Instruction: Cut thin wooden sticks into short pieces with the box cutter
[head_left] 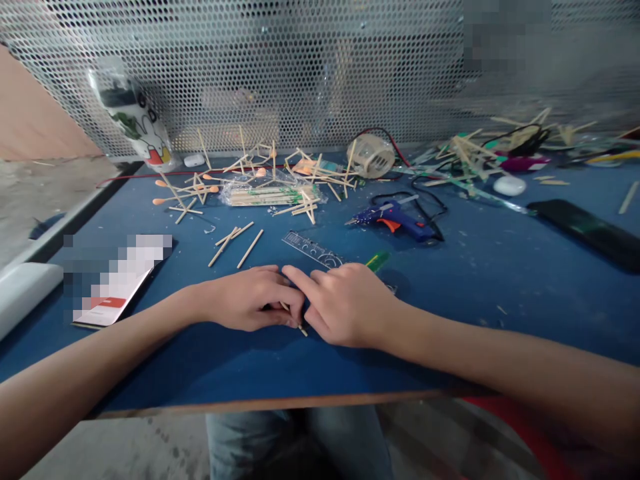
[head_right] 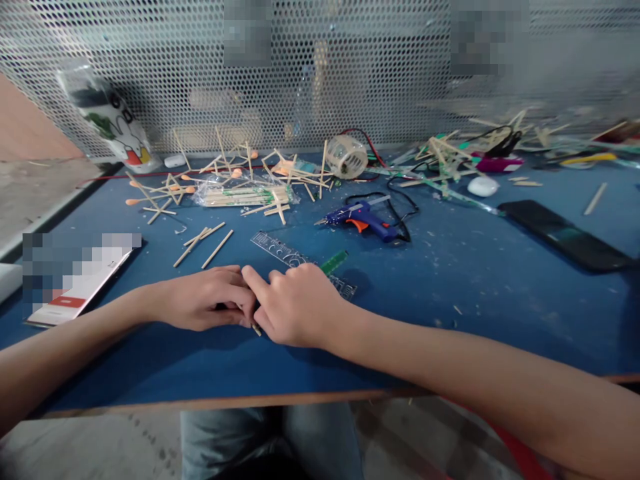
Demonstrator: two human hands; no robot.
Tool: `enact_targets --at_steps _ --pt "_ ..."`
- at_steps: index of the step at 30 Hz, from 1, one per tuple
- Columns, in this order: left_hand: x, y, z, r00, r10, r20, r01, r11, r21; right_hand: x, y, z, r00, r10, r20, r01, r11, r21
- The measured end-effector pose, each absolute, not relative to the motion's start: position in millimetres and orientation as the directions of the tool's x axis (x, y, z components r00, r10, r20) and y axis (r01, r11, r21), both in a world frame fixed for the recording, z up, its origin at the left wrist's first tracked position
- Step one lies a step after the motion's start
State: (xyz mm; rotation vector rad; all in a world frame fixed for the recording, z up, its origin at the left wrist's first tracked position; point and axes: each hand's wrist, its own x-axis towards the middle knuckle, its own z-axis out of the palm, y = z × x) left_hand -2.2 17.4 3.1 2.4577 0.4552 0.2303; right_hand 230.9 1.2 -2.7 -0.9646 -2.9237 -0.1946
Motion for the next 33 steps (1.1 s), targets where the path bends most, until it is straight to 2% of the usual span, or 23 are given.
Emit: enact_targets --at_steps 4,10,17,22,33 --pt "-2.7 17.3 3.4 0.925 0.377 0.043 0.268 -0.729 0.63 233.0 9.6 -0.1 -0.835 0.544 0.081 0.55 0.827 0.112" --pt "-2.2 16.3 5.2 0.922 0.385 0.023 0.287 -0.725 0.626 230.6 3.5 -4.2 -0.774 0.623 0.111 0.633 0.757 0.164" --pt "-2.4 14.0 4.4 0.916 0.399 0.039 0.292 -0.732 0.615 235.4 21.3 4.0 -0.825 0.563 0.05 0.565 0.825 0.021" --pt "-4.2 13.0 0.6 0.9 0.432 0.055 0.319 -0.74 0.592 234.9 24.0 0.1 -0.849 0.524 0.064 0.521 0.852 -0.054" --pt "-3.9 14.2 0.3 0.906 0.422 0.033 0.32 -0.734 0.6 230.6 15.4 -0.2 -0.835 0.546 0.07 0.549 0.836 0.018"
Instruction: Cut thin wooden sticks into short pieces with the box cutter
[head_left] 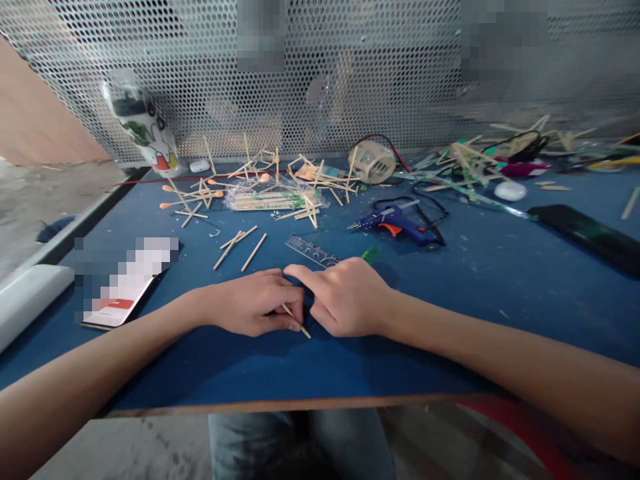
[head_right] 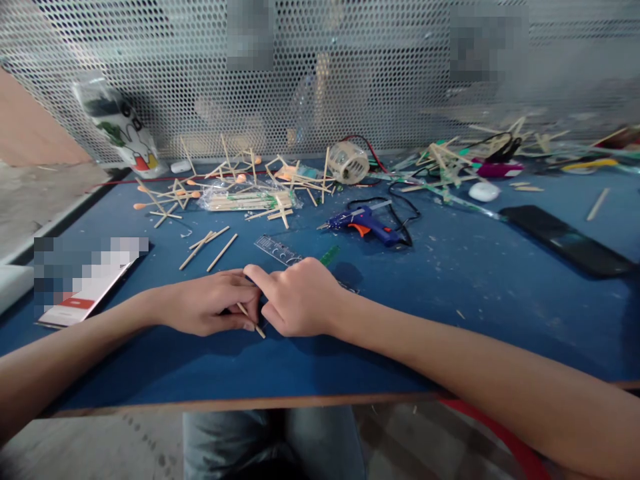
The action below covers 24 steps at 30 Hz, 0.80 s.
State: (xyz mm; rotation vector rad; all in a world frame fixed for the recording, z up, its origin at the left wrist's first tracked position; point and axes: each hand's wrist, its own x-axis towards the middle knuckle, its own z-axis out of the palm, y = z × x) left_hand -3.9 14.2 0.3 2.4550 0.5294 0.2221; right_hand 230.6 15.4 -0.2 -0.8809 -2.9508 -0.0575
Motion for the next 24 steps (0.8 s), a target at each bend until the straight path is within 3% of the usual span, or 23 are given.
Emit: enact_targets --at_steps 12,17,24 --pt "-3.3 12.3 4.3 0.904 0.428 0.007 0.339 -0.727 0.597 230.0 15.6 -1.1 -0.836 0.542 0.079 0.546 0.837 0.037" --pt "-2.0 11.6 6.5 0.907 0.42 0.012 0.332 -0.735 0.591 223.8 6.6 -11.8 -0.821 0.551 0.148 0.565 0.822 0.069" --pt "-2.4 12.0 8.0 0.913 0.409 -0.005 0.328 -0.725 0.605 226.8 12.0 -9.7 -0.86 0.49 0.141 0.504 0.86 0.085"
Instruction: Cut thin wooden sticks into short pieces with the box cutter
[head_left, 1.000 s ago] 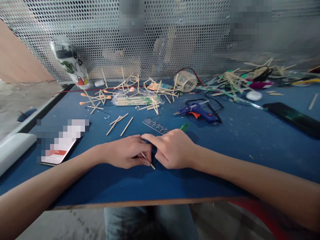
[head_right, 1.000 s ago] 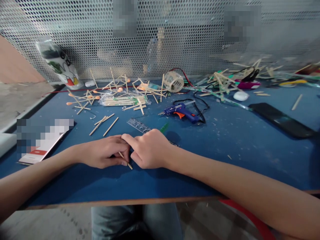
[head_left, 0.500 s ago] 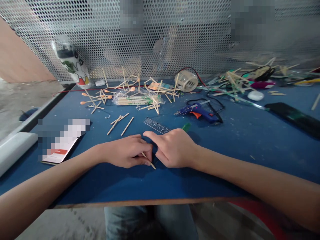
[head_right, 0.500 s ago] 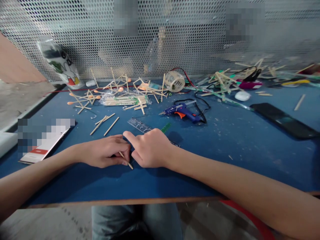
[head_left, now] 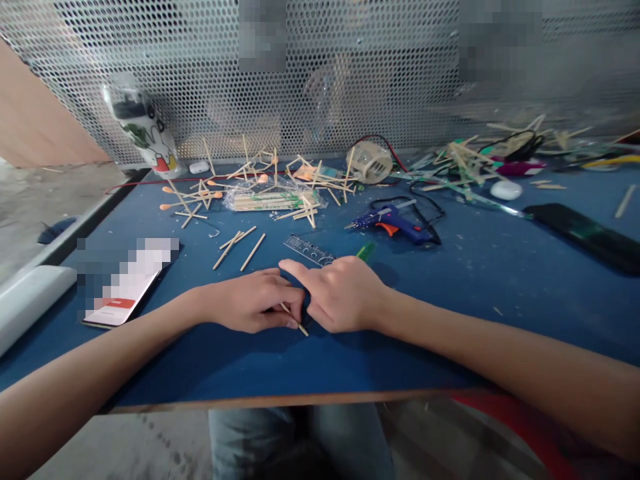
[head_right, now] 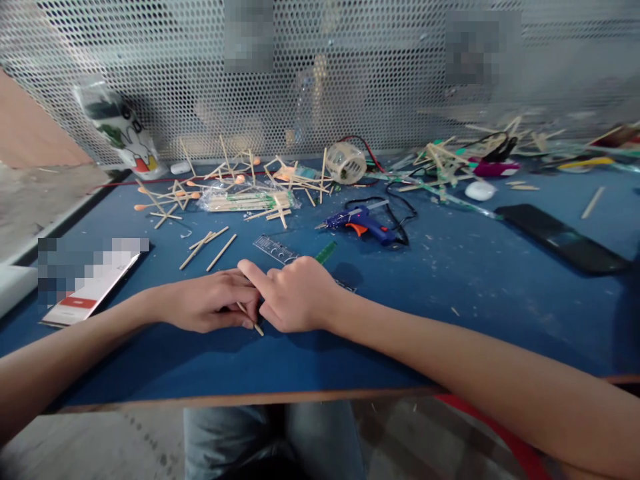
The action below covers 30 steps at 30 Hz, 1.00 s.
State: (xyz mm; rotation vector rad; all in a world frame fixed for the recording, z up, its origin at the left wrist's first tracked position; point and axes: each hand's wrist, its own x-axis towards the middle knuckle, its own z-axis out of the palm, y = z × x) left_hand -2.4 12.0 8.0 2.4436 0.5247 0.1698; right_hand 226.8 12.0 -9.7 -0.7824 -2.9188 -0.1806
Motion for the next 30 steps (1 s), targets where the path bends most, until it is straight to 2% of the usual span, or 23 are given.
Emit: enact_targets --at_steps 5,9,19,27,30 --pt "-1.4 11.2 8.6 0.919 0.393 0.023 0.295 -0.726 0.621 226.1 8.0 -9.3 -0.85 0.497 0.172 0.518 0.849 0.105" --pt "-1.4 10.9 7.9 0.914 0.405 0.01 0.306 -0.707 0.637 228.4 16.8 -7.7 -0.881 0.455 0.129 0.464 0.885 0.048" --pt "-1.0 9.7 6.8 0.898 0.439 0.013 0.351 -0.735 0.58 230.7 22.4 -9.1 -0.885 0.441 0.147 0.452 0.891 0.046" --pt "-2.3 15.5 2.1 0.909 0.416 0.035 0.28 -0.67 0.688 232.2 25.0 -3.7 -0.881 0.457 0.12 0.462 0.887 0.015" --pt "-3.2 15.8 1.5 0.909 0.416 0.04 0.277 -0.672 0.687 232.1 24.5 -3.5 -0.882 0.458 0.113 0.463 0.886 0.013"
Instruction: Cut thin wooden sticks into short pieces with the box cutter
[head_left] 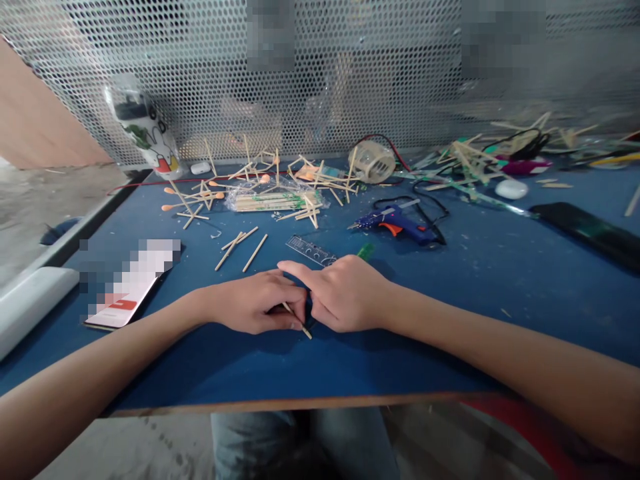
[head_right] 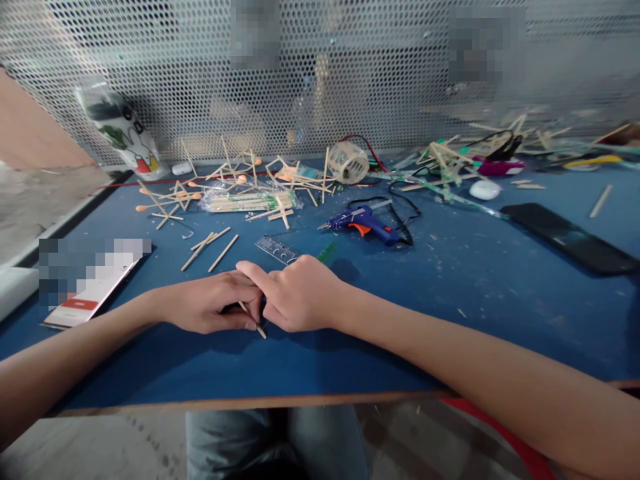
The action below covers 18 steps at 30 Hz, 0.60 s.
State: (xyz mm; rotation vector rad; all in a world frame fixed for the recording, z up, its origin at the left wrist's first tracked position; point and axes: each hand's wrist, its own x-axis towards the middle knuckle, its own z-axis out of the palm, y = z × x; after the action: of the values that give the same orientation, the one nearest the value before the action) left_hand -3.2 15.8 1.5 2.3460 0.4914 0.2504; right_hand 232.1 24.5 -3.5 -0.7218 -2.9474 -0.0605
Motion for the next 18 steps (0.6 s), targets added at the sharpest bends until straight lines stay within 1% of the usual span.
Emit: enact_targets --at_steps 5,10,14,18 --pt "-3.7 14.8 2.6 0.906 0.421 0.035 0.288 -0.677 0.677 232.4 26.2 -3.0 -0.881 0.462 0.101 0.466 0.885 0.012" --pt "-3.8 13.7 2.9 0.907 0.419 0.036 0.294 -0.694 0.657 229.9 20.9 -3.5 -0.887 0.453 0.094 0.458 0.887 0.048" --pt "-3.8 12.3 3.9 0.906 0.422 0.027 0.314 -0.715 0.625 227.2 15.2 -4.8 -0.862 0.497 0.099 0.505 0.859 0.085" --pt "-4.5 11.9 5.1 0.906 0.423 0.029 0.312 -0.712 0.629 228.8 19.0 -6.4 -0.896 0.433 0.095 0.442 0.889 0.121"
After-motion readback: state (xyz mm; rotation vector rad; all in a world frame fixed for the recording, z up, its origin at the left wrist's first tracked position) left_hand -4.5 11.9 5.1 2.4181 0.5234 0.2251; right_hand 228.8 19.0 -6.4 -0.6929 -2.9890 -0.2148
